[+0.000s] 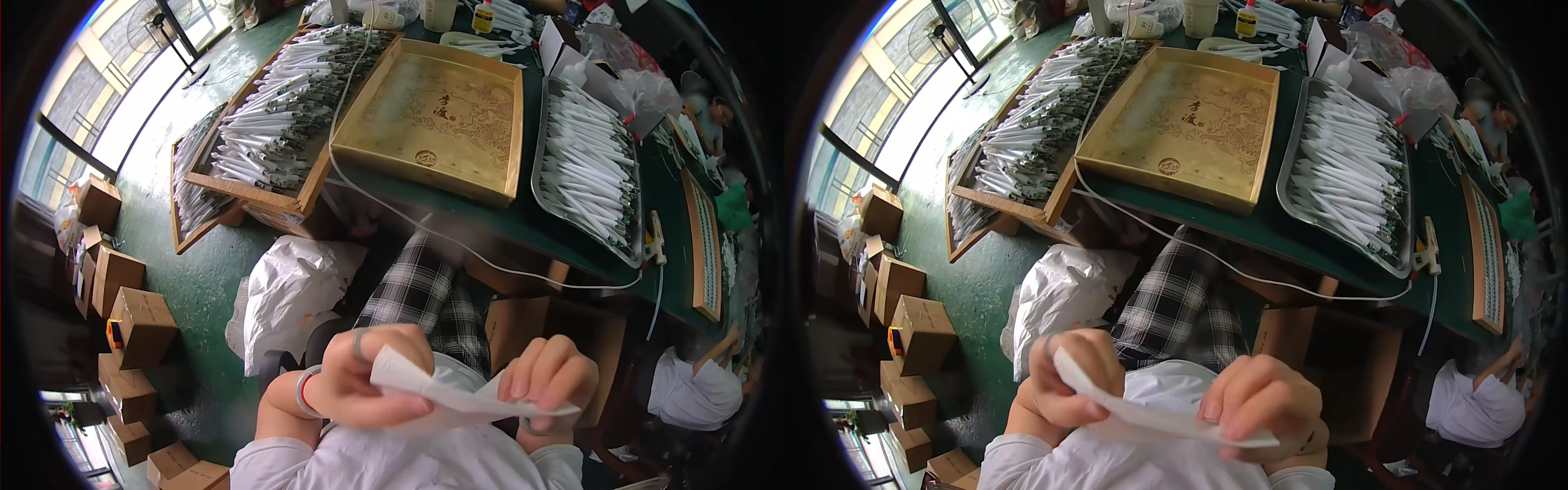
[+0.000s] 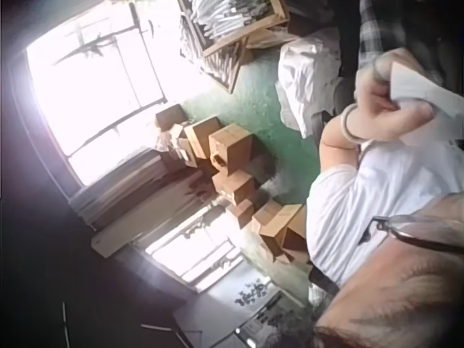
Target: Gluing electronic components into plastic housings using a hot glue gun at a factory workstation.
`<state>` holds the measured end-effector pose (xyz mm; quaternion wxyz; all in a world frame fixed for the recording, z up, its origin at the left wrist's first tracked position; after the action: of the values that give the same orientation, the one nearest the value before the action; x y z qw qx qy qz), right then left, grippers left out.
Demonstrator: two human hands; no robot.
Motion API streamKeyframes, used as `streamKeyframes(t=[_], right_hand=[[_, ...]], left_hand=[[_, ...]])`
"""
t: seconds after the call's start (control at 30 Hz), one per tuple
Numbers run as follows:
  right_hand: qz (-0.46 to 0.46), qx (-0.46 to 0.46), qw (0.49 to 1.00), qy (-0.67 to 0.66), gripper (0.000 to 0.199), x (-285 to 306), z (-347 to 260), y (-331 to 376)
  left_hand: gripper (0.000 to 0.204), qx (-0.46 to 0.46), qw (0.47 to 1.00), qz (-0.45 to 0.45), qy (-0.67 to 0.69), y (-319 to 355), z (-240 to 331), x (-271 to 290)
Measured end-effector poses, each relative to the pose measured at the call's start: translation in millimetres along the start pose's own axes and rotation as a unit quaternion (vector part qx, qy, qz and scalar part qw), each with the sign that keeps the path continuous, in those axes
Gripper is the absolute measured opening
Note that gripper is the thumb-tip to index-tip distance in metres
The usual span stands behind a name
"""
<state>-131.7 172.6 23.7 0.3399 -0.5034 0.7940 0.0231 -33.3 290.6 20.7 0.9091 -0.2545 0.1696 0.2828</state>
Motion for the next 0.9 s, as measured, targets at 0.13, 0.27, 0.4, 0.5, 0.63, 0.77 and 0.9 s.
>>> streamKeyframes(t=[0.13, 0.27, 0.4, 0.5, 0.63, 0.77, 0.9], right_hand=[[-0.09, -0.079, 0.979, -0.166, 0.011, -30, 0, 3], [-0.158, 0.039, 0.968, -0.189, 0.005, -28, -9, 16], [-0.249, 0.177, 0.951, -0.045, 0.017, -40, -21, 35], [-0.273, 0.112, 0.954, -0.06, 0.028, -47, -10, 45], [-0.244, 0.21, 0.929, -0.181, 0.038, 9, 9, 134], [-0.196, 0.201, 0.946, -0.161, 0.032, -45, -6, 62], [-0.122, 0.177, 0.958, -0.193, 0.024, -42, -3, 66]], left_hand=[[0.015, -0.08, 0.978, -0.098, 0.164, 10, 32, -22], [0.02, -0.08, 0.973, -0.141, 0.164, 16, 35, -24], [0.018, -0.181, 0.959, -0.16, 0.151, 40, 33, -25], [0.017, -0.228, 0.95, -0.156, 0.143, 55, 32, -27], [0.017, -0.285, 0.935, -0.198, 0.071, 60, 28, -40], [0.017, -0.32, 0.938, -0.11, 0.074, 72, 20, -56], [0.017, -0.447, 0.889, -0.007, 0.098, 101, 11, -46]])
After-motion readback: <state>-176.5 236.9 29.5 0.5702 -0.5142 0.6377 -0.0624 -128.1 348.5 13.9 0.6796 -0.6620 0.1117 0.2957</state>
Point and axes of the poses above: each hand's wrist, its own y-axis away from the middle knuckle, its own x-axis out of the back of the hand, z = x × y, the point moved 9 cm from there along -y, towards the middle knuckle, and after that the axes turned 11 degrees about z, right-handed, at the moved point
